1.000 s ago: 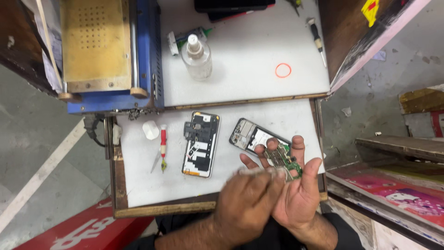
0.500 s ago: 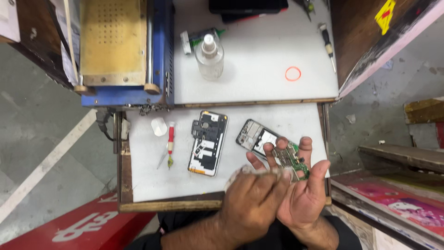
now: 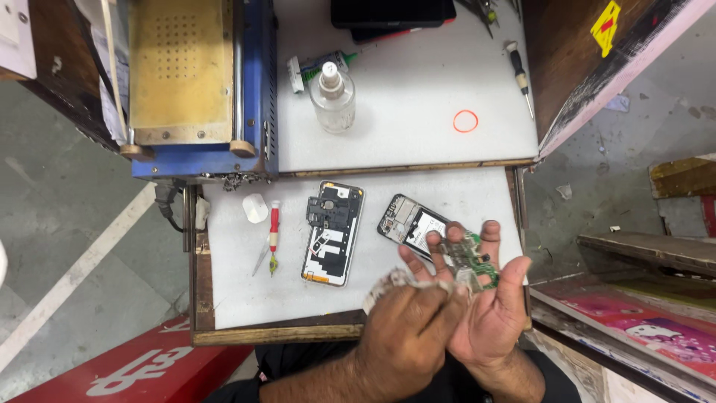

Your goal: The person cleans a smartphone motherboard with a spray and cloth, then uses a metal tool to pry and remove a battery from a phone chassis. The person handles the motherboard and phone body throughout the process.

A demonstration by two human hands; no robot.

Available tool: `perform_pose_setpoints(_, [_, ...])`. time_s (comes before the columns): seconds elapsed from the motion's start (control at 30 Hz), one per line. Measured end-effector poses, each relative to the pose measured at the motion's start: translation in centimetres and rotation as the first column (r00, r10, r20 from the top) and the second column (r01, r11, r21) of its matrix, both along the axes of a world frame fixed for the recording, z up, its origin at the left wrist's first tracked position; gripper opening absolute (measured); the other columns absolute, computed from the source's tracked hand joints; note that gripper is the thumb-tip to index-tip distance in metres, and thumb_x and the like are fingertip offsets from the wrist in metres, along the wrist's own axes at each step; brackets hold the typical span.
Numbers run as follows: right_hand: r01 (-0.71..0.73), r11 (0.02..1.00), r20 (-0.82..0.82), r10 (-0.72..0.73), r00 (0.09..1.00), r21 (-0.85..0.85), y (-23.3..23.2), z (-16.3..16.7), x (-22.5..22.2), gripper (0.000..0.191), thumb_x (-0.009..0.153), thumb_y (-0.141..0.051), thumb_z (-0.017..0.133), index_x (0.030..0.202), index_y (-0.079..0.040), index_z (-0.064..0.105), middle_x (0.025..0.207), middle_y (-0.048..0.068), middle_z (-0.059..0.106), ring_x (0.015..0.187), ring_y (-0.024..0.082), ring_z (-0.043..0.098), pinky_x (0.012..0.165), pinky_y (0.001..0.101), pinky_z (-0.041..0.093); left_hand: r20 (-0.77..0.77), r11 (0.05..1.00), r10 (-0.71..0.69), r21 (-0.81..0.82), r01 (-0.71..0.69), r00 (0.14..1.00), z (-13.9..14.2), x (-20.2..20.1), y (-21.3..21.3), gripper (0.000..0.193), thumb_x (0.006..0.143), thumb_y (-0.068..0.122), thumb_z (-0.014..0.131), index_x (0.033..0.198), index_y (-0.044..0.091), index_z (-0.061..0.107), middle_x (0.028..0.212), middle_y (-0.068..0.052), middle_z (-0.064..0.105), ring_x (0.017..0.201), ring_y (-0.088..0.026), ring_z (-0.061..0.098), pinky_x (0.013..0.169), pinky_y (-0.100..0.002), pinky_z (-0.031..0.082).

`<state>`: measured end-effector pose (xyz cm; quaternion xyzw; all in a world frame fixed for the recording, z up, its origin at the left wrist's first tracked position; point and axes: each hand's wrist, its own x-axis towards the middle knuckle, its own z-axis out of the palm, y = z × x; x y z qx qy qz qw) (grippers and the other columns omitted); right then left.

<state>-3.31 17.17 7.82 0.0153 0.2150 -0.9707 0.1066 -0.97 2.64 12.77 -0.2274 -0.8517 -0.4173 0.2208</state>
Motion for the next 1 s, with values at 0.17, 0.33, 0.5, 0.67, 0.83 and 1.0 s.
perform_pose_setpoints(0.17, [-0.040,0.994,-0.028,0.037,0.999,-0.099,-0.3,0.9,0.7,0.057,0.115,-0.062,0.029,0.153,-0.020,0.041,0.142,0.012,0.054,0.142,0.035,0.047,0.129,0.0735,0.022,-0.067,1.000,-0.005,0.021,0.006,0.998,0.6,-0.8,-0.7,0.029,0.095,0.005,0.072,0.123,-0.002,0.071,0.106,-0.008,0.060,0.089,-0.022,0.062,0.075,-0.038,0.054])
perform_pose_setpoints(0.33, [-0.046,0.989,-0.061,0.038,0.997,-0.138,-0.4,1.7,0.8,0.057,0.116,-0.062,0.030,0.151,-0.019,0.043,0.139,0.012,0.055,0.140,0.034,0.049,0.131,0.0708,0.022,-0.134,0.997,0.078,-0.002,-0.079,0.988,0.7,-1.6,-1.6,0.030,0.091,0.003,0.075,0.121,0.002,0.074,0.104,-0.006,0.060,0.079,-0.020,0.058,0.065,-0.035,0.050])
perform_pose_setpoints(0.5, [-0.063,0.991,-0.034,0.060,0.998,-0.119,-0.4,1.8,0.6,0.056,0.113,-0.060,0.030,0.150,-0.020,0.044,0.139,0.013,0.056,0.140,0.035,0.048,0.129,0.0718,0.023,-0.134,1.000,-0.004,-0.027,0.000,0.991,0.5,-1.4,-1.3,0.030,0.092,0.004,0.076,0.121,-0.001,0.072,0.105,-0.008,0.061,0.079,-0.019,0.058,0.064,-0.034,0.050])
perform_pose_setpoints(0.67, [-0.042,0.993,0.011,0.044,0.999,-0.115,-0.5,1.6,1.0,0.056,0.114,-0.060,0.030,0.147,-0.018,0.045,0.139,0.013,0.055,0.140,0.035,0.048,0.130,0.0681,0.022,-0.150,0.999,-0.036,-0.017,0.034,0.988,0.2,-1.4,-1.8,0.030,0.095,0.004,0.074,0.123,-0.003,0.070,0.109,-0.008,0.062,0.085,-0.020,0.062,0.070,-0.035,0.054])
perform_pose_setpoints(0.83, [-0.036,0.993,0.038,0.041,0.998,-0.116,-0.6,1.4,1.0,0.055,0.115,-0.059,0.032,0.147,-0.017,0.045,0.138,0.013,0.054,0.138,0.035,0.046,0.131,0.0669,0.021,-0.122,0.999,-0.005,-0.034,0.001,0.993,0.5,-1.4,-2.2,0.026,0.095,0.004,0.075,0.120,-0.004,0.072,0.108,-0.009,0.062,0.078,-0.020,0.059,0.066,-0.036,0.051])
perform_pose_setpoints(1.0, [-0.024,0.997,0.071,0.029,0.997,-0.079,-0.8,1.5,0.9,0.054,0.113,-0.058,0.035,0.144,-0.016,0.047,0.136,0.013,0.054,0.138,0.035,0.046,0.128,0.0622,0.021,-0.163,0.999,0.013,-0.048,-0.021,0.986,0.4,-1.6,-2.3,0.025,0.089,0.004,0.070,0.113,-0.004,0.071,0.105,-0.014,0.062,0.081,-0.028,0.064,0.070,-0.043,0.056])
